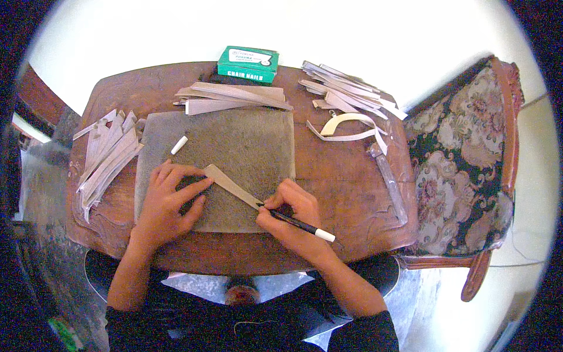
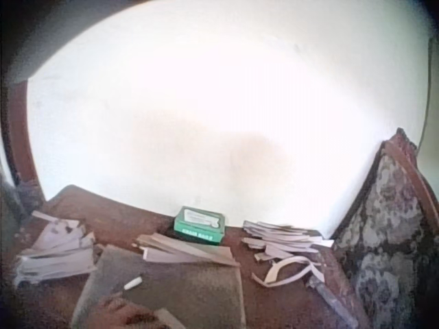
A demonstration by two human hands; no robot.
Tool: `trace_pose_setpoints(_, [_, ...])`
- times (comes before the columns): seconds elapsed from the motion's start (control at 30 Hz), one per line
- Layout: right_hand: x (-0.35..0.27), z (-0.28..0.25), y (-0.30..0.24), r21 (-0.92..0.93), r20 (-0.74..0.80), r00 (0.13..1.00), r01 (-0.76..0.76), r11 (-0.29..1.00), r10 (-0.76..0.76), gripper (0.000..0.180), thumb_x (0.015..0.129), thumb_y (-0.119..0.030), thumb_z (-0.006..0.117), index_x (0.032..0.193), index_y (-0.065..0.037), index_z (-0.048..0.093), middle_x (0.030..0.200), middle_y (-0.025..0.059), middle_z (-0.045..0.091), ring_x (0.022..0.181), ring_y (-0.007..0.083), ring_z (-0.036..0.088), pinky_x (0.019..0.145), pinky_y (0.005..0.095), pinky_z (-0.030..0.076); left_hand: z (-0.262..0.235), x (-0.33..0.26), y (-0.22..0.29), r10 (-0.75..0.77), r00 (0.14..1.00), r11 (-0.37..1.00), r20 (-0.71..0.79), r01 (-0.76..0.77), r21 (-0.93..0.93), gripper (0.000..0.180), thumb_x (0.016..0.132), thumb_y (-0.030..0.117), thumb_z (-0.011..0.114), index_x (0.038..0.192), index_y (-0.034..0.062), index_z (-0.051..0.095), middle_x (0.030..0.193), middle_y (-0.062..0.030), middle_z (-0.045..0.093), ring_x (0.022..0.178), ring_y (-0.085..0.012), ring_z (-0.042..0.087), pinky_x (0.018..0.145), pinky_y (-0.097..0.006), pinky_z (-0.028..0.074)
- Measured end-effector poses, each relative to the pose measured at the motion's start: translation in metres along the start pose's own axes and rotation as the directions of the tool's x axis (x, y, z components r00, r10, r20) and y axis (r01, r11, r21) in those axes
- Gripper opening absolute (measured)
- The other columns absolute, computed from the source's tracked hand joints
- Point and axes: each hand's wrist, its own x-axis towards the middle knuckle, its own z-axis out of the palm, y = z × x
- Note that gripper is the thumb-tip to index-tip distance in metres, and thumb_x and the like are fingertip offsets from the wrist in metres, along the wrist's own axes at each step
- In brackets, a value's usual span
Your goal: The person sits on the floor at a wooden table and uses a black marker to draw lines on small rectangular paper pieces. They repeatedly pick up pieces, mark them, and place them back on the table.
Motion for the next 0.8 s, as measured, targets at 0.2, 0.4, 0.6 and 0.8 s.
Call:
trace_pose_setpoints(0.2, [0.0015,-0.0011,-0.0028,-0.045,0.013,0.999,0.043,0.998,-0.043,0.020,0.073,0.001,0.077,0.075,-0.003,0.058,0.079,0.0080,0.064,0.072,0.0150,0.063,0.065,0.0276,0.048,-0.0026,0.0010,0.0004,0.014,1.000,1.000,0.005,-0.014,0.008,0.037,0.082,0.013,0.073,0.119,0.0147,0.074,0.121,-0.0065,0.065,0.117,-0.0311,0.057,0.109,-0.051,0.038])
trace_pose_setpoints(0.4, [0.0028,0.0012,-0.0004,-0.014,-0.004,0.999,0.042,0.999,-0.042,0.021,0.073,-0.008,0.078,0.076,-0.002,0.058,0.075,0.0093,0.059,0.066,0.0203,0.061,0.060,0.0319,0.048,-0.0027,0.0017,-0.0001,0.020,1.000,1.000,0.003,-0.020,0.021,0.038,0.082,0.012,0.072,0.119,0.0141,0.074,0.121,-0.0072,0.065,0.115,-0.0325,0.057,0.108,-0.049,0.039])
trace_pose_setpoints(0.6, [0.0033,0.0015,-0.0018,-0.004,-0.004,0.999,0.036,0.999,-0.036,0.022,0.073,-0.009,0.079,0.076,-0.002,0.058,0.075,0.0093,0.060,0.066,0.0200,0.061,0.060,0.0317,0.048,-0.0031,0.0018,0.0001,0.021,1.000,1.000,0.009,-0.021,0.022,0.037,0.082,0.013,0.072,0.119,0.0136,0.074,0.122,-0.0073,0.065,0.116,-0.0323,0.057,0.108,-0.049,0.038])
trace_pose_setpoints(0.8, [0.0034,0.0011,-0.0003,-0.014,0.000,0.999,0.049,0.999,-0.049,0.021,0.073,-0.008,0.078,0.076,-0.002,0.058,0.075,0.0096,0.060,0.066,0.0212,0.061,0.060,0.0327,0.048,-0.0029,0.0020,-0.0006,0.022,1.000,1.000,0.013,-0.022,0.015,0.037,0.082,0.014,0.072,0.119,0.0136,0.074,0.123,-0.0077,0.065,0.116,-0.0330,0.057,0.109,-0.050,0.038])
